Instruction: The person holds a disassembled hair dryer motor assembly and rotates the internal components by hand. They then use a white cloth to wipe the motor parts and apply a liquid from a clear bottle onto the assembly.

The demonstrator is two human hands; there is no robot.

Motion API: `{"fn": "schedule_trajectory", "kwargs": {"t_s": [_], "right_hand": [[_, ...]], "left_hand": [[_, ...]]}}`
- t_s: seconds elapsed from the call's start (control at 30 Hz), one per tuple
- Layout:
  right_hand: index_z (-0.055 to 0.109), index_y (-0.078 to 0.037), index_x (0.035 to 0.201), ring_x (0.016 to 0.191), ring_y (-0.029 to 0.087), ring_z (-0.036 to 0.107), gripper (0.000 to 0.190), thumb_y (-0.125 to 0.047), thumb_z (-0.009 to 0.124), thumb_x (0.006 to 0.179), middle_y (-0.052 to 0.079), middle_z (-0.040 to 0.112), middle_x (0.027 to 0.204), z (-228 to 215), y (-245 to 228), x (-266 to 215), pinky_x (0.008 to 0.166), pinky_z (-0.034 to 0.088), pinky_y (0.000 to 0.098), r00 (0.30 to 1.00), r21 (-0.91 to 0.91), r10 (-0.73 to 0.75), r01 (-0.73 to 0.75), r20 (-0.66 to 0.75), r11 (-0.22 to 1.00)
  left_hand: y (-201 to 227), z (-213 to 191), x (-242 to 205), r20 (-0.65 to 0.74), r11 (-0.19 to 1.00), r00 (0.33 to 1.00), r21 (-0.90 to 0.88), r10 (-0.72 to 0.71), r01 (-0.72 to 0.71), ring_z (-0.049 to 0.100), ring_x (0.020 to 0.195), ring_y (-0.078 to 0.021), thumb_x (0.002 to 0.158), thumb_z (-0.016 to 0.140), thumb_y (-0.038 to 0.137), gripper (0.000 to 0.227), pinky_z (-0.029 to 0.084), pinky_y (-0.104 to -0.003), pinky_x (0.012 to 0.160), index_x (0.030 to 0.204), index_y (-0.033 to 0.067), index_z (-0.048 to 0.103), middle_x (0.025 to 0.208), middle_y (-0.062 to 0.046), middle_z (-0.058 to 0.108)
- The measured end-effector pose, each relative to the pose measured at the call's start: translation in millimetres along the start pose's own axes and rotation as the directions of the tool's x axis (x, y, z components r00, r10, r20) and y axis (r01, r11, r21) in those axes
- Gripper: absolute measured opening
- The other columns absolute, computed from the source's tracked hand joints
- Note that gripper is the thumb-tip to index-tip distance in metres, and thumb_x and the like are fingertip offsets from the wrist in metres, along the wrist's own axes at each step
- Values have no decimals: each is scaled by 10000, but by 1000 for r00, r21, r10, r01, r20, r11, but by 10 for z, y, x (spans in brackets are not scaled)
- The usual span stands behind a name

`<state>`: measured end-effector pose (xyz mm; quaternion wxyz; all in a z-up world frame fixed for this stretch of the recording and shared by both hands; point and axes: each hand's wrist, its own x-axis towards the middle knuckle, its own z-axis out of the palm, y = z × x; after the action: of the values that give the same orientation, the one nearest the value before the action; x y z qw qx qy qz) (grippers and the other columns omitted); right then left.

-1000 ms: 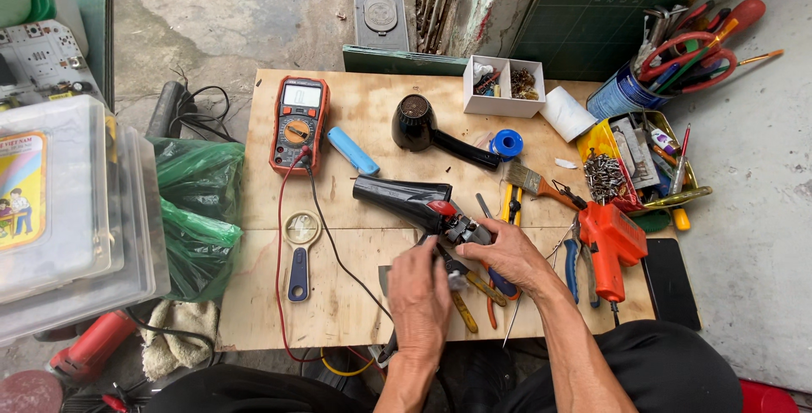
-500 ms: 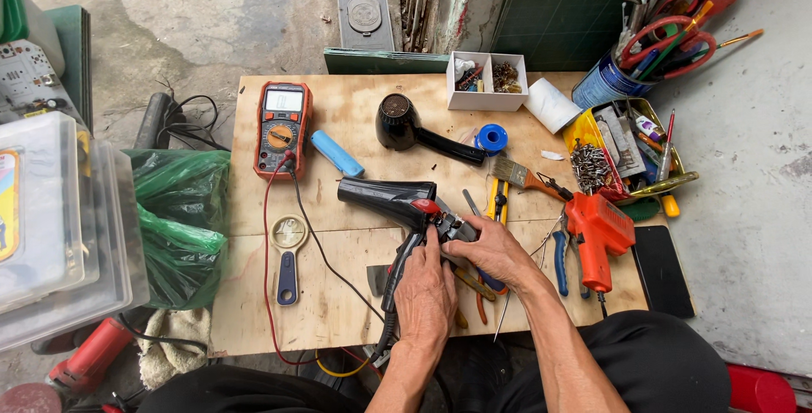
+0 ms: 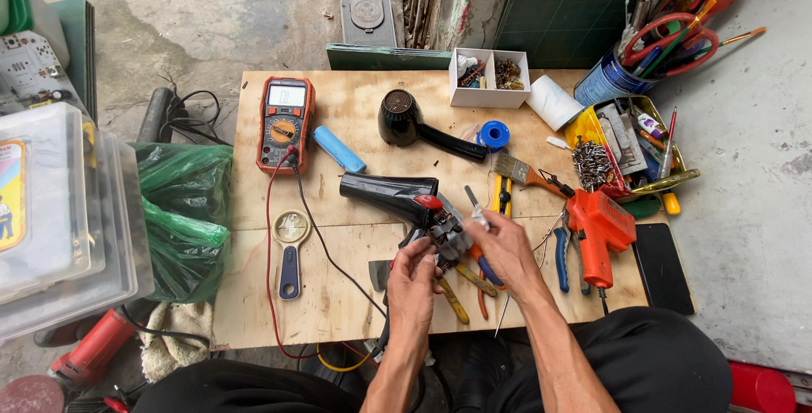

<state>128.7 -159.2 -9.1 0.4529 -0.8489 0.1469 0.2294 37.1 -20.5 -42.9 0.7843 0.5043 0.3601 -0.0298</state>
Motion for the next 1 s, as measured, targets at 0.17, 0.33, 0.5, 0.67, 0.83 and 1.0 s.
{"fn": "schedule_trajectory", "kwargs": {"t_s": [0.17,0.33,0.5,0.67,0.83,1.0], "right_hand": [[738,-29,1479,975,182,771,447,-147,670,1053,116,839,1143,-10,118,-190,868,642,282,965,262,-92,158,-247,952],[707,0,1403,949,245,815,382,-78,731,1030,180,829,1143,108,199,-458,831,688,313,965,408,-185,247,-186,879],[823,-115,1149,899,129,737,162,-185,756,1019,17,766,1121,379,269,-568,742,674,241,865,-7,-462,470,-197,883],[773,-96,1318,1368,260,590,312,-207,697,1036,77,702,1353,376,307,-532,1158,484,432,776,-190,-630,615,-25,766],[662,-175,1502,1325,202,707,634,-533,649,978,45,652,1519,295,247,-392,1024,607,409,956,-221,-266,234,-126,947],[690,-178,1411,1167,284,718,580,-546,715,963,67,720,1311,461,368,-166,929,583,440,947,-358,-310,260,-86,896]], "left_hand": [[-127,-28,103,99,899,989,-416,-108,139,647,759,-137,1033,662,41,394,524,-239,557,1416,-26,724,1279,-193,796],[-115,-35,58,159,822,978,-533,-137,202,660,772,-148,1047,655,24,378,528,-249,568,1416,-42,708,1276,-218,792],[194,-34,-238,215,882,968,-421,-127,209,682,829,-128,1001,780,300,363,529,-251,636,1235,22,782,1102,-115,828],[19,-105,-38,-4,930,994,-353,-110,101,700,867,-197,959,838,136,334,596,-316,691,1254,6,749,1090,-138,791],[144,-34,9,-219,990,971,-73,99,-118,753,968,-142,983,802,229,299,621,-281,894,1195,35,885,1076,-71,861],[12,112,109,-150,873,878,270,455,-406,752,928,-41,1014,764,217,193,625,-238,877,1145,138,883,1019,42,882]]}}
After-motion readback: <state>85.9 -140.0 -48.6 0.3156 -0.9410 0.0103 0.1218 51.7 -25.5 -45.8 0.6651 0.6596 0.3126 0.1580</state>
